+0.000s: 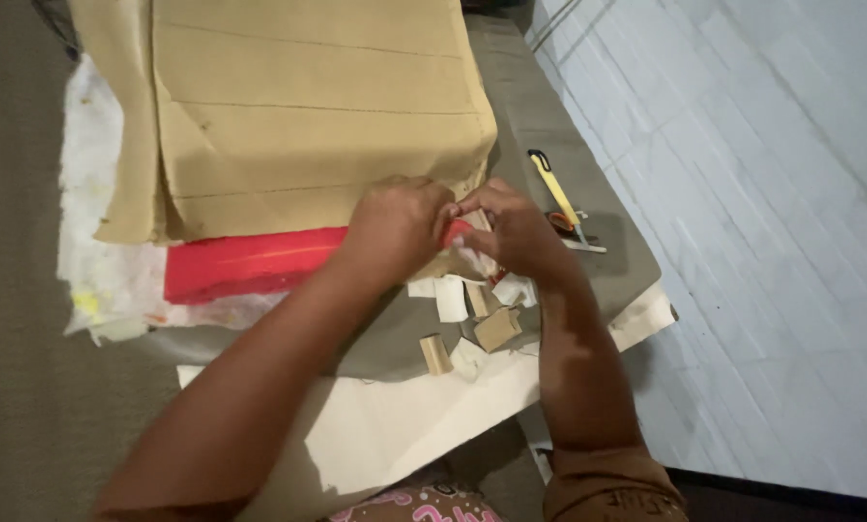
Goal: Cutting foam strips and gluing them into the edges of a leather seat cover
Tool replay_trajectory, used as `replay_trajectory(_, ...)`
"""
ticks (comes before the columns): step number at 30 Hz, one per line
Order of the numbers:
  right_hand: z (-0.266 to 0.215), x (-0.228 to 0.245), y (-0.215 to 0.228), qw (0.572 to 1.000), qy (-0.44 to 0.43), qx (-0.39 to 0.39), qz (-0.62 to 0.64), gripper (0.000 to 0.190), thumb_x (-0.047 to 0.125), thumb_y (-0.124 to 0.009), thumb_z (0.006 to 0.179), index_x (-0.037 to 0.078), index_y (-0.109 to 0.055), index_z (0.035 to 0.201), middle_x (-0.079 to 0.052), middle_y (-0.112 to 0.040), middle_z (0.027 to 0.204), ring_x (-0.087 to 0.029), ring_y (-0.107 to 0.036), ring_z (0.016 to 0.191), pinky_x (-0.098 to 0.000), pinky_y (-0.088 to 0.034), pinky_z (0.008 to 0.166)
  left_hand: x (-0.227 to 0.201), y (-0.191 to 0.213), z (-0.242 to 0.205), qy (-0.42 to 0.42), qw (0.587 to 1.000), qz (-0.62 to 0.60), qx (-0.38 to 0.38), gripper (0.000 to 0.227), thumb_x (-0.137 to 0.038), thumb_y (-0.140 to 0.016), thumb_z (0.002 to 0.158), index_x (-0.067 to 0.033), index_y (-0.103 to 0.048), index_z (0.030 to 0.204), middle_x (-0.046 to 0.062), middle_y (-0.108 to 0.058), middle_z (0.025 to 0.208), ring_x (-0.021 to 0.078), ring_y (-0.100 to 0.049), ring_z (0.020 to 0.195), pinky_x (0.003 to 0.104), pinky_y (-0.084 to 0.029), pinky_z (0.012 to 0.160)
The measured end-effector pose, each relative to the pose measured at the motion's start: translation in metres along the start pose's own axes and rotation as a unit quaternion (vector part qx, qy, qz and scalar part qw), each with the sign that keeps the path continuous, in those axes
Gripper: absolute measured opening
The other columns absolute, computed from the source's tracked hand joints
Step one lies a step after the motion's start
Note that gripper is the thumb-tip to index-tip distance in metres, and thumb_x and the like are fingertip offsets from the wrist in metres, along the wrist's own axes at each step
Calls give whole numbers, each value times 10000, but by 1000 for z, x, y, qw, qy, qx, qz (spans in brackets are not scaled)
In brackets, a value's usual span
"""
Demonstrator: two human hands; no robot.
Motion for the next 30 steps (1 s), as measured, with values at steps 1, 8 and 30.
replay_trajectory(1,5,-3,-3,996,26,-32,-73,279,254,-870,820,114,-746,1027,-104,-547,834,-252,-562,735,-366,-468,697,-1,4,1,-11,1000,-22,1,142,-279,-714,879,-141,-735,851,69,-701,789,304,-713,728,398,-573,606)
replay_trajectory(8,-2,18,9,999,-31,6,-33,338,214,-839,820,131,-772,1141,-98,-506,845,-216,-491,770,-368,-440,726,-4,-6,-15,-86,995,52,-9,91,-215,-753,770,-145,-752,827,41,-685,849,269,-666,773,351,-561,632)
replay_trajectory(30,-20,54,5,921,47,-74,-379,596,573,-920,671,258,-735,1141,-125,-577,1184,-385,-621,1065,-528,-509,788,11,36,-9,-53,982,-117,139,68,-128,-744,874,-91,-727,928,137,-756,863,376,-748,861,462,-613,743)
Point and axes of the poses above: each hand's wrist, its own z-axis towards the middle knuckle, its own y-axis out of the back of the hand, x = y × z, the point moved 1 cm from there along z, towards the middle knuckle
